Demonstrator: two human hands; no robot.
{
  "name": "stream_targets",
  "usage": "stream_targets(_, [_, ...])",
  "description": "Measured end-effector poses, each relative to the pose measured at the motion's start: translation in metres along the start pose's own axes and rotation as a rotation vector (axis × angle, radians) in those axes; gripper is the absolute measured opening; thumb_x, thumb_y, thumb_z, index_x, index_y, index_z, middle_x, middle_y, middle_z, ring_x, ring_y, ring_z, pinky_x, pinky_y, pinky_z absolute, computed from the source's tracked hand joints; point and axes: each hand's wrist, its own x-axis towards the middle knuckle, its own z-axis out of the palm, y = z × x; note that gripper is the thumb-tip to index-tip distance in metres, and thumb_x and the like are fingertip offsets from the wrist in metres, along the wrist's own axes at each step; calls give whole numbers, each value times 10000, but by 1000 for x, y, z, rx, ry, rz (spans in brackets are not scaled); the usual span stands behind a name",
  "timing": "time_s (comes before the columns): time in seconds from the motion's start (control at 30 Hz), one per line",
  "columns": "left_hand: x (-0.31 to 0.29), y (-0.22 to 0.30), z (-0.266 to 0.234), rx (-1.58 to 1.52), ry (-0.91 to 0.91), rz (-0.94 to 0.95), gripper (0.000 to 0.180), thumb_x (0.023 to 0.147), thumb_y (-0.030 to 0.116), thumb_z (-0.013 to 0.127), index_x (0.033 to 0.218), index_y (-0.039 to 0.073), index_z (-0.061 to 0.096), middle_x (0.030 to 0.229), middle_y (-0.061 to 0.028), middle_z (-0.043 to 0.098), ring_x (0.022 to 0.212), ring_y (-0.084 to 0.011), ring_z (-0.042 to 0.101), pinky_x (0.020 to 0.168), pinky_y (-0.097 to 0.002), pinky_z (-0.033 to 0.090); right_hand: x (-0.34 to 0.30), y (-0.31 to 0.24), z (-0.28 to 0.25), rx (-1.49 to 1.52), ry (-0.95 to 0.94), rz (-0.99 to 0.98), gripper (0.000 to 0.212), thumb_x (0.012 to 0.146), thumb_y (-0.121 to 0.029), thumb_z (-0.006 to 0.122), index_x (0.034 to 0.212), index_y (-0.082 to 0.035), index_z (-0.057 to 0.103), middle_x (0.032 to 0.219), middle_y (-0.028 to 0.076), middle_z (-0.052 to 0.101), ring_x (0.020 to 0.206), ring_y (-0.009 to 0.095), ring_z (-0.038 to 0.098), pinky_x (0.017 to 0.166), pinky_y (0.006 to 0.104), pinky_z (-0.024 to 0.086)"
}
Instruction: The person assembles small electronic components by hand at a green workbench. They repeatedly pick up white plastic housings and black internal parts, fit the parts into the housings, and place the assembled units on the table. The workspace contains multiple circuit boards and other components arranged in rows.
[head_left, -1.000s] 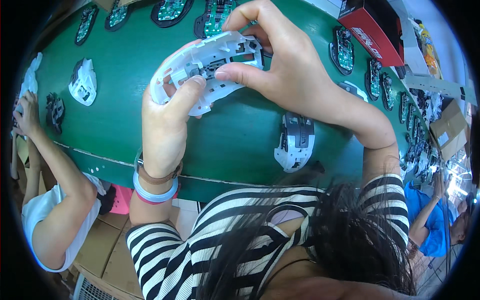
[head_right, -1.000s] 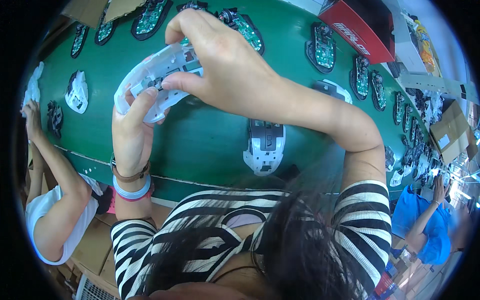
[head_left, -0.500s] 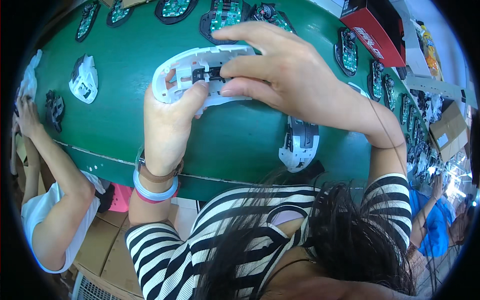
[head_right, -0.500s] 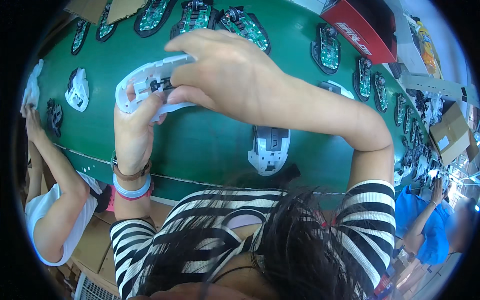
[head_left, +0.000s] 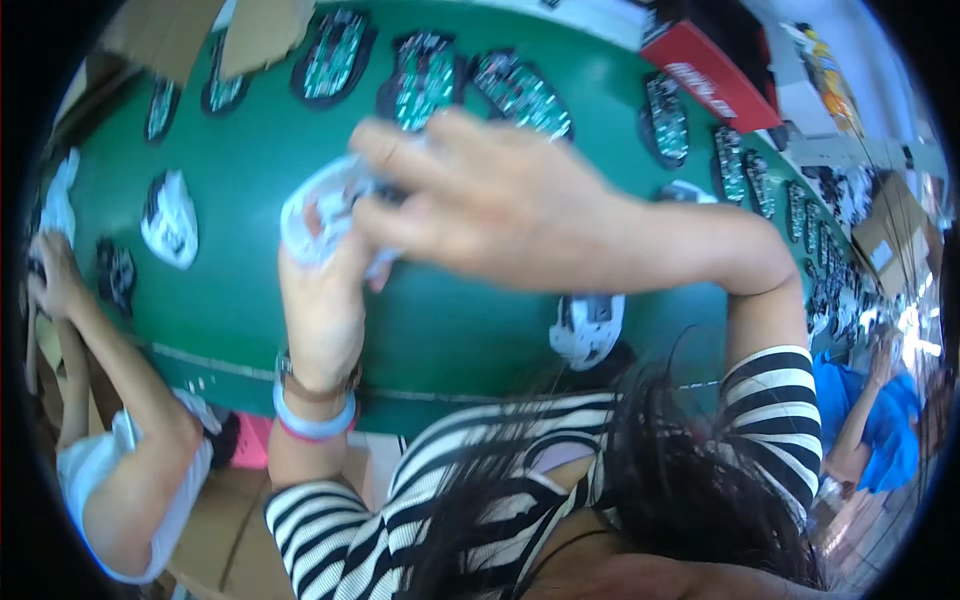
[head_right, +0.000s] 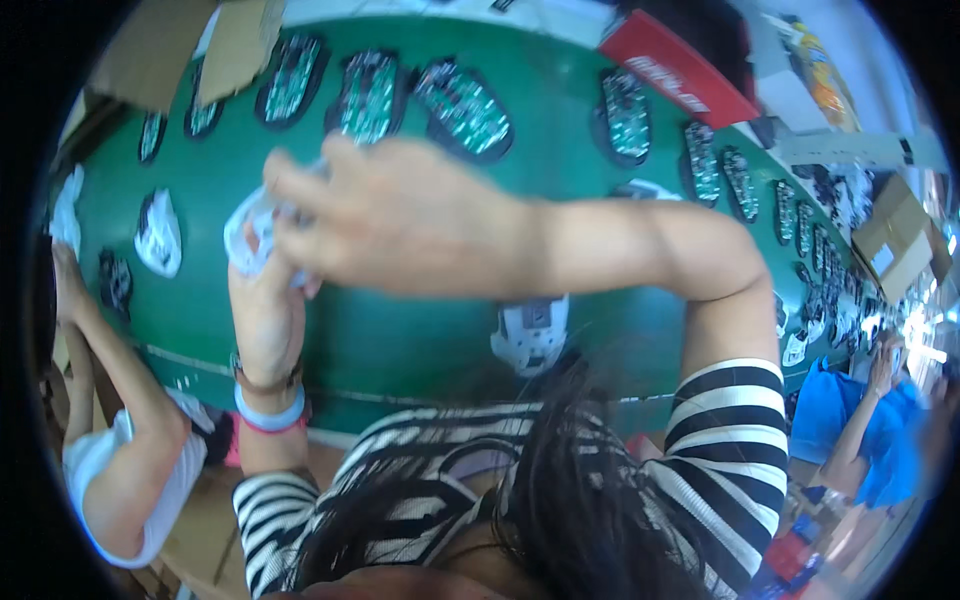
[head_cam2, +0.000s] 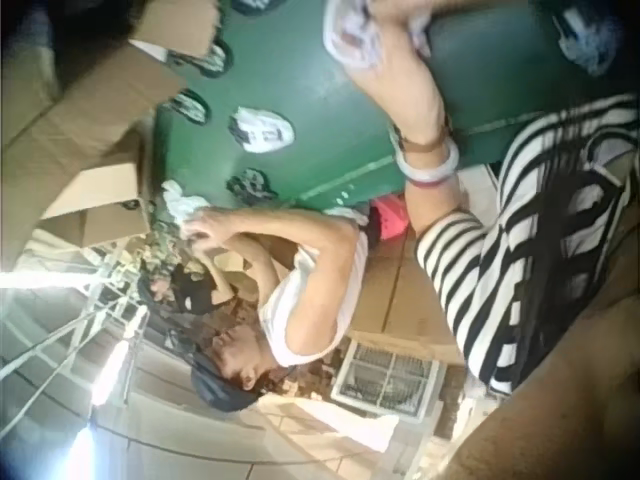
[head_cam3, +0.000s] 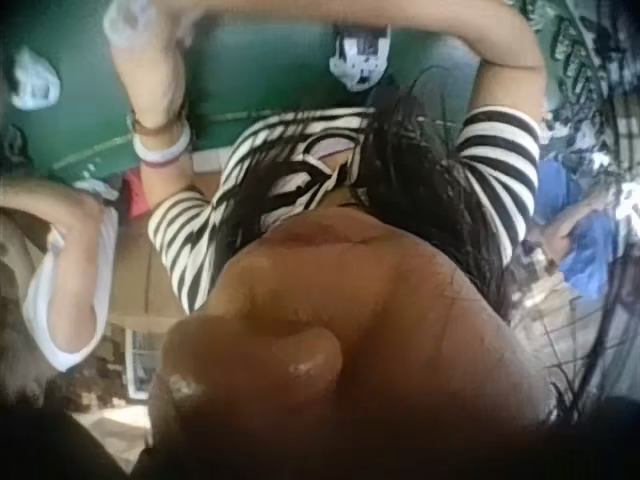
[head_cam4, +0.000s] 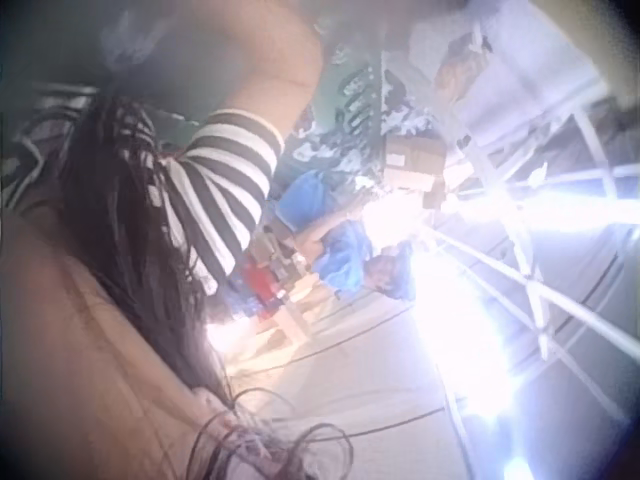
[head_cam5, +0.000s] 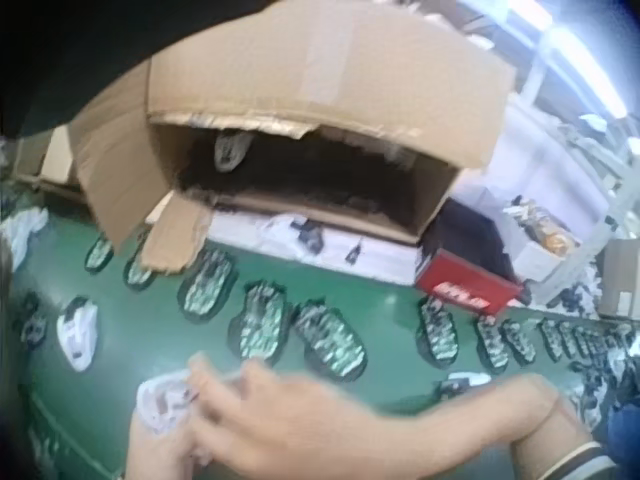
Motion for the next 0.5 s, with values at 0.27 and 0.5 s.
stream_targets(0.27, [0, 4, 3, 84, 57, 82, 265, 915, 83, 586, 1162, -8, 555, 897, -33, 624, 688, -67, 545, 544, -205, 421, 3, -21, -3, -259, -36, 63, 338, 741, -204, 633, 1014, -5, 620, 1174, 192, 541, 797, 245, 562, 586, 253, 491])
stream_targets(0.5, [2, 24, -22, -203, -212, -95, 820, 872, 173, 668, 1498, 44, 154, 1278, -147, 515, 978, -219, 626, 804, -373, 559, -6, 71, -45, -43, 259, -98, 232, 819, -162, 591, 1032, -92, 651, 1113, 106, 609, 1001, 298, 586, 830, 409, 490])
